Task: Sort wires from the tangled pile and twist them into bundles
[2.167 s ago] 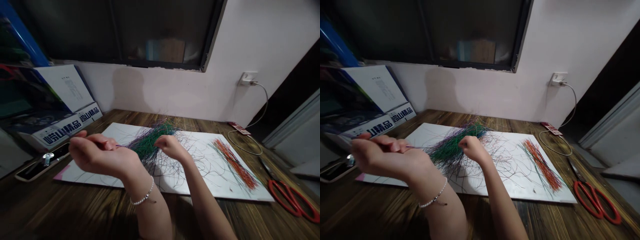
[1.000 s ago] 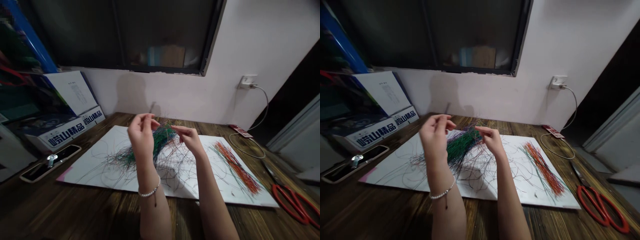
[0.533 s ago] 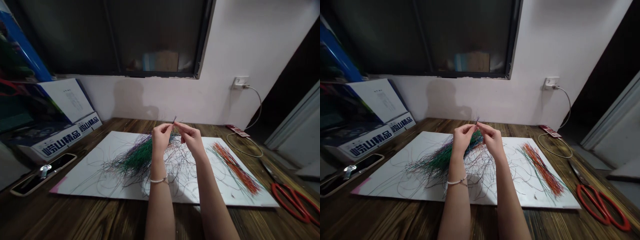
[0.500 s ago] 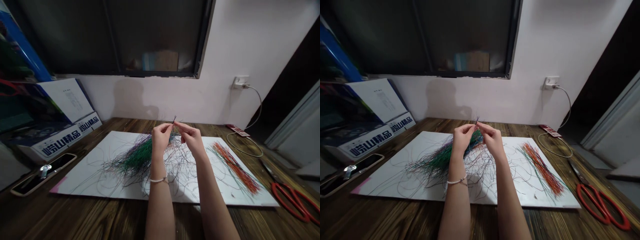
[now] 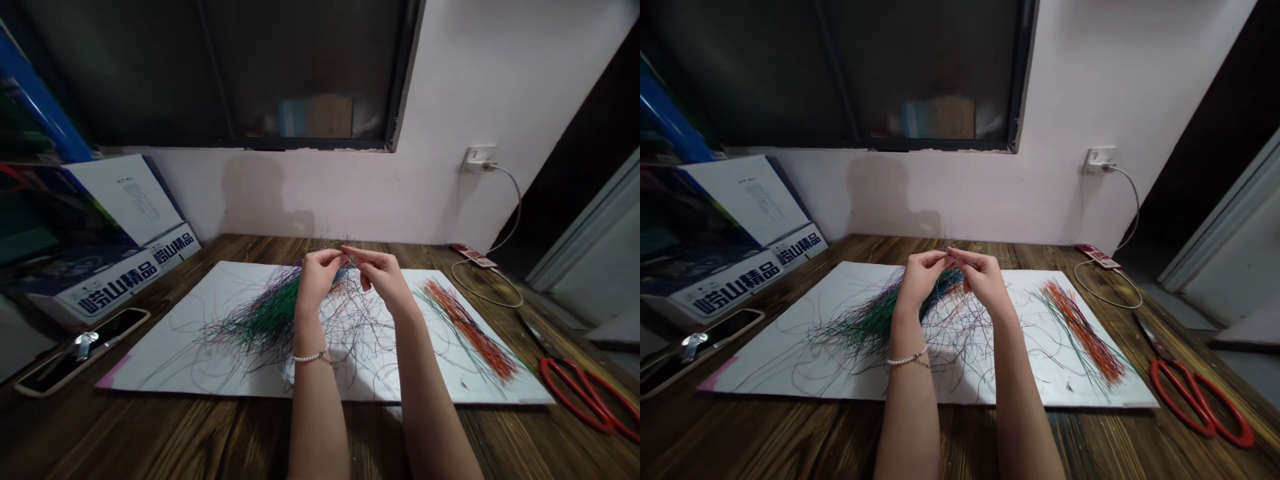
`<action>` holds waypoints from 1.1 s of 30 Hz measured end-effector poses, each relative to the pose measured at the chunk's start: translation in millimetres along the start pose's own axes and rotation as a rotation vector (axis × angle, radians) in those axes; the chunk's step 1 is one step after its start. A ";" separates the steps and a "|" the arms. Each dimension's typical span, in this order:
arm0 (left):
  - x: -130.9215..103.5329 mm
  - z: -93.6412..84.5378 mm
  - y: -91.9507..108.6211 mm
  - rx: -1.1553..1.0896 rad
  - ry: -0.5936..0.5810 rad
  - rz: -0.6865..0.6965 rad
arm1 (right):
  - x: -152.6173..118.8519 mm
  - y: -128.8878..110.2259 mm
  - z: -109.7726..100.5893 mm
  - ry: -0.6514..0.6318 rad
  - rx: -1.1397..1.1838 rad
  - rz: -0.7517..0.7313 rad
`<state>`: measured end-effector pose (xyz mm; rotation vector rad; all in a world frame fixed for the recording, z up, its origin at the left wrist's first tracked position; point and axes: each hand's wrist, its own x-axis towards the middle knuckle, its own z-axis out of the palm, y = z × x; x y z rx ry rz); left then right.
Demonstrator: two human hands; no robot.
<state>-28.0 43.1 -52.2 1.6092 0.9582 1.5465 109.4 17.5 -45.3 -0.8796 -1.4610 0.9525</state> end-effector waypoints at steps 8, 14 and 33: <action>2.2 -1.8 -6.3 -0.070 0.060 -0.038 | 3.3 2.1 3.9 0.031 0.112 -0.012; 3.4 -5.8 -6.2 -0.204 0.185 -0.116 | 11.2 17.7 10.4 0.076 -0.022 0.033; 0.8 -20.2 2.0 -0.654 0.371 -0.264 | 15.6 54.0 9.1 -0.024 -0.388 0.124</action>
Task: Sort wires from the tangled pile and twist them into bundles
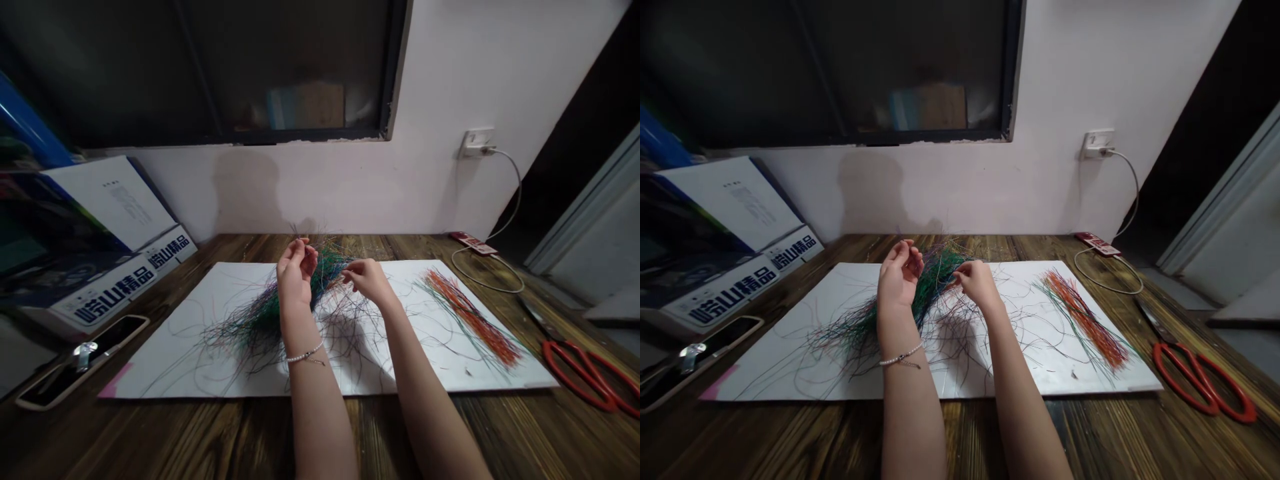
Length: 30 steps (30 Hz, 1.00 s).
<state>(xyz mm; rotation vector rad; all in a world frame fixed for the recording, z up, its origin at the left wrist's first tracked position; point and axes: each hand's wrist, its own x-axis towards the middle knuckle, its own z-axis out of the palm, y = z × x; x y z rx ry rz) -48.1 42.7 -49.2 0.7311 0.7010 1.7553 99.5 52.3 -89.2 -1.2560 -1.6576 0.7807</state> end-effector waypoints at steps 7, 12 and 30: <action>-0.9 5.4 -0.9 -0.091 0.019 0.043 | -3.4 -3.4 -26.9 0.110 0.144 -0.055; -2.3 10.7 -2.6 -0.025 0.009 0.075 | -3.7 -4.9 -38.5 0.222 0.262 -0.103; -1.5 19.6 -13.0 0.116 0.010 -0.030 | -25.6 -32.8 -59.1 0.048 0.312 -0.143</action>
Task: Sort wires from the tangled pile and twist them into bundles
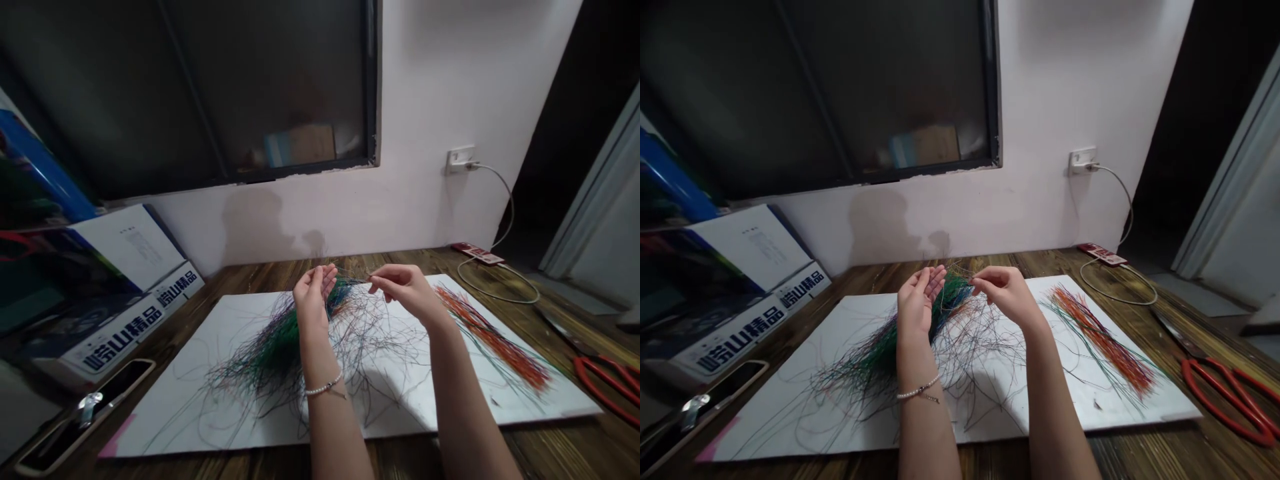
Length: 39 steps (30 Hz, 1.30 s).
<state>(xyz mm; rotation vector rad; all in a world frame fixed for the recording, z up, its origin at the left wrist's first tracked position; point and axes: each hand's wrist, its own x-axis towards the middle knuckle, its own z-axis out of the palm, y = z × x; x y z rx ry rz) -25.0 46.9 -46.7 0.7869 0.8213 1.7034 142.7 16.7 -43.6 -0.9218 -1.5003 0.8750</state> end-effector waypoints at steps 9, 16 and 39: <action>3.3 -4.5 -0.7 -0.160 0.122 0.051 | -9.3 10.1 -25.6 -0.296 -0.373 0.267; 4.5 -8.4 4.7 -0.204 0.149 0.072 | -3.9 25.0 -31.9 -0.124 -0.530 0.285; -0.4 -4.1 3.5 -0.105 0.043 -0.013 | -6.5 -1.8 -11.0 -0.178 -0.120 0.070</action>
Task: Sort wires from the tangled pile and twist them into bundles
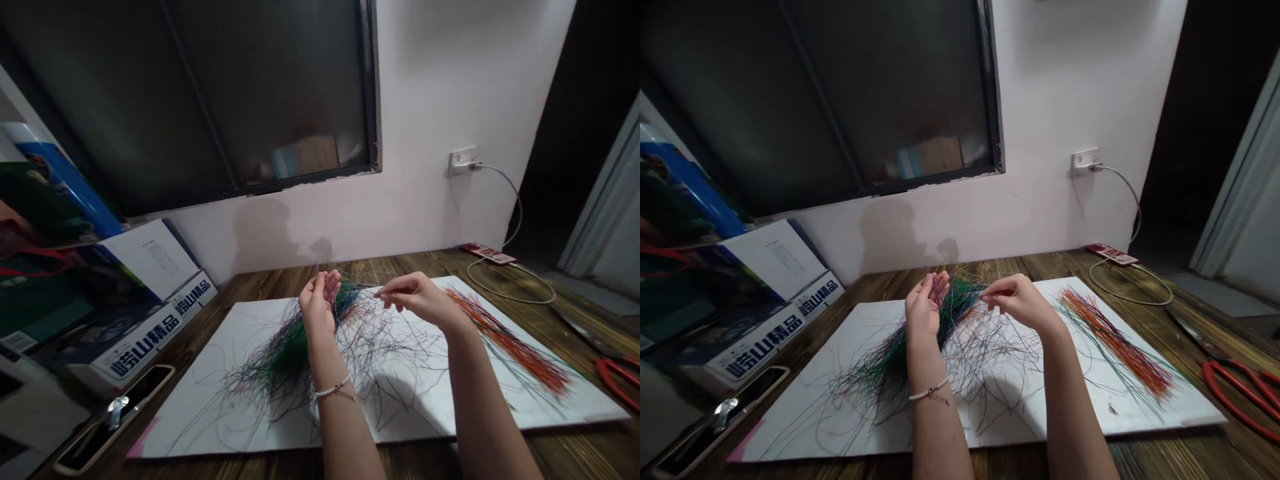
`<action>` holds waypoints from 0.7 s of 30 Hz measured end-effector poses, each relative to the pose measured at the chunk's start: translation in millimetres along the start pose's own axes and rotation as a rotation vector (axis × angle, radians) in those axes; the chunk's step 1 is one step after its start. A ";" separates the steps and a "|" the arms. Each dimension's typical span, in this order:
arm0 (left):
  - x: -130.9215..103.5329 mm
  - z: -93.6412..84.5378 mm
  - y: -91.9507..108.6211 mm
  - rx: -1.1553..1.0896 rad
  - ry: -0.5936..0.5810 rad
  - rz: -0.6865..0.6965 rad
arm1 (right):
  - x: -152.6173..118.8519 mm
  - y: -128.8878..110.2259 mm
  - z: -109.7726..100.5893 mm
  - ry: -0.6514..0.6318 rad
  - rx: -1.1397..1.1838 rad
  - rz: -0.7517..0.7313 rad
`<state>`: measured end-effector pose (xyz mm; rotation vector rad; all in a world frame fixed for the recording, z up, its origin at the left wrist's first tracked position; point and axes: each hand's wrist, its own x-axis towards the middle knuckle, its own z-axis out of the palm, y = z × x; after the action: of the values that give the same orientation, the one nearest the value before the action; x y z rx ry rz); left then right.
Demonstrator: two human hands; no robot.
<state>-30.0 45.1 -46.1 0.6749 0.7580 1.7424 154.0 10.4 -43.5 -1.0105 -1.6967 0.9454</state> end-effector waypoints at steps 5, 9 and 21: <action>-1.0 -0.5 2.9 -0.032 -0.013 -0.008 | 3.0 6.4 0.2 -0.154 -0.088 0.131; -0.5 -0.6 3.8 -0.042 -0.003 -0.011 | 3.6 9.8 -1.5 -0.153 -0.163 0.154; -2.6 -2.1 6.2 -0.068 0.015 -0.006 | 1.4 20.6 -5.4 -0.150 -0.200 0.221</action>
<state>-34.7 40.8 -42.9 0.6136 0.7069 1.7620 163.1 20.1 -60.1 -1.3082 -1.8601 1.0285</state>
